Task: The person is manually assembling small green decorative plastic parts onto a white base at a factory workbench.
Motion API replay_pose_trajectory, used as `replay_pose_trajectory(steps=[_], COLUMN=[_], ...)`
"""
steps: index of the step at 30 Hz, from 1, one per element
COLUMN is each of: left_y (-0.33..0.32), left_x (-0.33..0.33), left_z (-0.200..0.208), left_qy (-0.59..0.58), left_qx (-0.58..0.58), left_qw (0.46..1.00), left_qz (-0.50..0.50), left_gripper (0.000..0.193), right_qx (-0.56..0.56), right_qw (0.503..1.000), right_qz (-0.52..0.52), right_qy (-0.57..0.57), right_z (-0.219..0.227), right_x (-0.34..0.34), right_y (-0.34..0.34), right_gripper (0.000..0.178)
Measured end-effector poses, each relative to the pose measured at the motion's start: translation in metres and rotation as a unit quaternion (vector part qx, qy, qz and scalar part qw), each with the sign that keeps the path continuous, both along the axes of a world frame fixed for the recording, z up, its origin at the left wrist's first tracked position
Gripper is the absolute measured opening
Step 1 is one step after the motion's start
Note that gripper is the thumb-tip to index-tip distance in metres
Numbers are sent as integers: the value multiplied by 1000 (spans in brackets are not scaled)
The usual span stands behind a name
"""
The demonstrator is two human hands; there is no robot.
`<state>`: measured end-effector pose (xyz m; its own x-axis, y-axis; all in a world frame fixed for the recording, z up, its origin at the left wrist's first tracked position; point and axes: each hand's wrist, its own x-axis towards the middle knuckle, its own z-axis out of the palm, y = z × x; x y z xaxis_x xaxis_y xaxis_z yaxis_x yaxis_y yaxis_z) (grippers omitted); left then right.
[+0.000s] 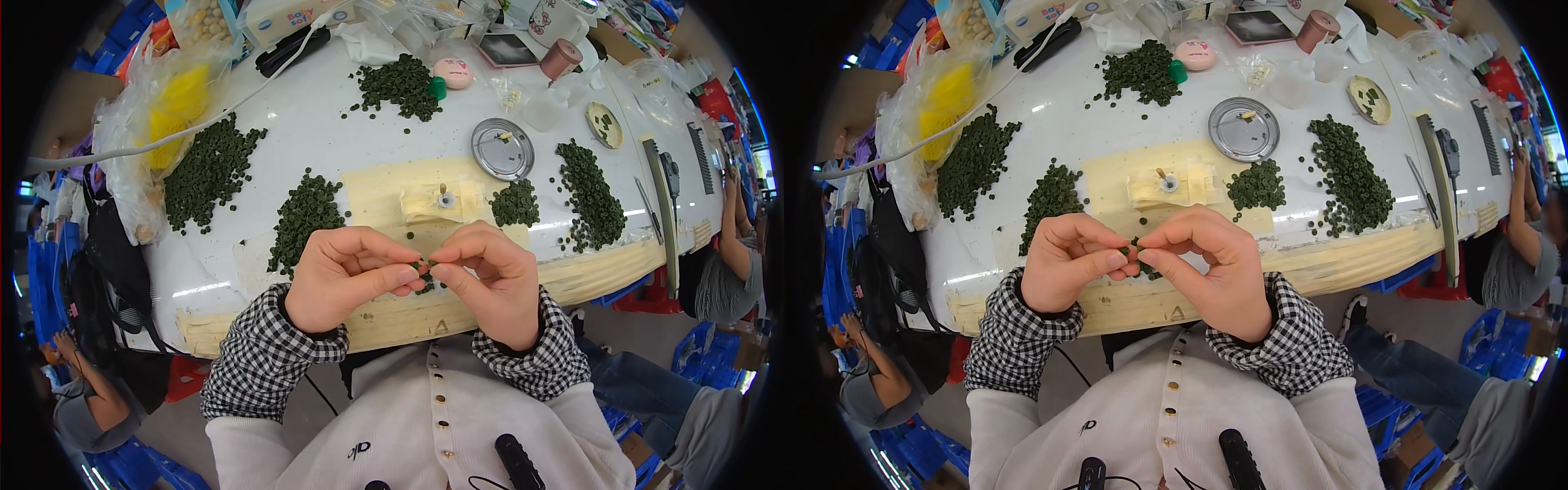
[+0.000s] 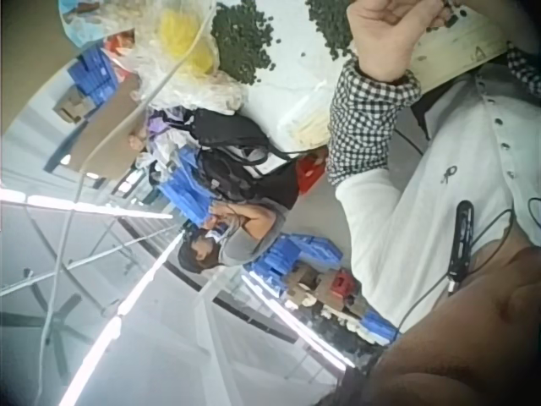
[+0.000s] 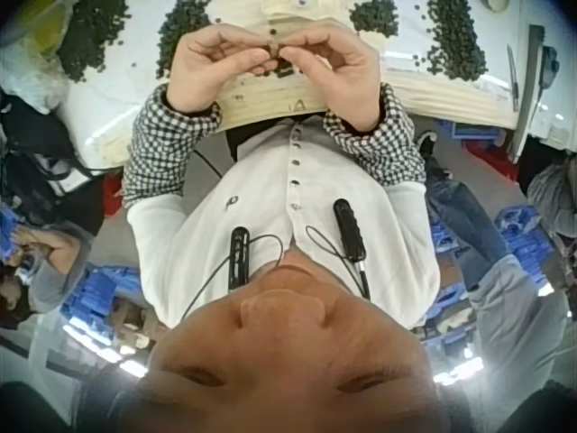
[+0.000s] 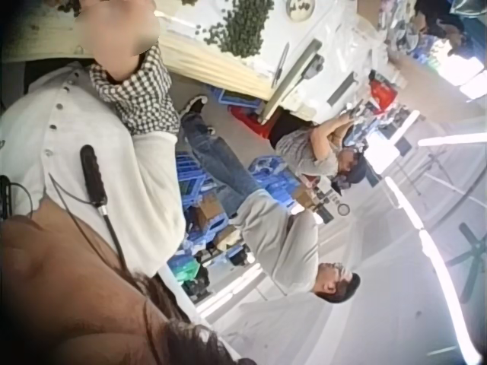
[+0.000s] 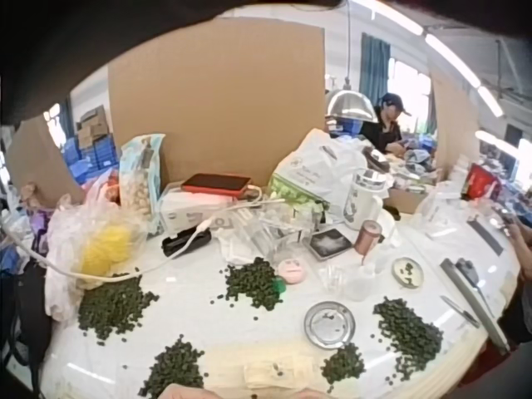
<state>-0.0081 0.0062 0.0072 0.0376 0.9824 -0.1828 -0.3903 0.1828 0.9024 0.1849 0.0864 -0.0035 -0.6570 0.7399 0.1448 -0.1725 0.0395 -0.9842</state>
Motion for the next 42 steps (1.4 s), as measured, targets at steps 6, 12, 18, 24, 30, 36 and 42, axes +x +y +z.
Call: replay_pose_trajectory(steps=[6,12,18,24,30,36,42], left_y=[-2,-4,-4,-4,-3,-6,-5], left_x=[0,1,3,3,2,7,4], left_z=[-2,-4,-3,-4,-3,-1,-4], left_qy=[12,28,36,67,204,97,115], left_qx=[29,33,42,72,150,88,117], left_qw=[1000,999,998,994,966,988,984], left_qz=[-1,11,32,57,59,77,69], left_gripper=[13,13,12,14,18,20,16], right_qx=[-32,56,183,212,160,174,169], right_qw=[999,998,979,975,986,984,985], right_qz=[5,-37,-77,-51,-34,-34,-30], right_qy=[11,-8,-41,-40,-21,-31,-34], right_z=[-2,-4,1,6,1,4,6], right_x=[-4,-6,-6,-5,-2,-3,-4], right_y=[-4,-8,-12,-10,-7,-7,-8], right_gripper=[14,14,20,26,28,28,28])
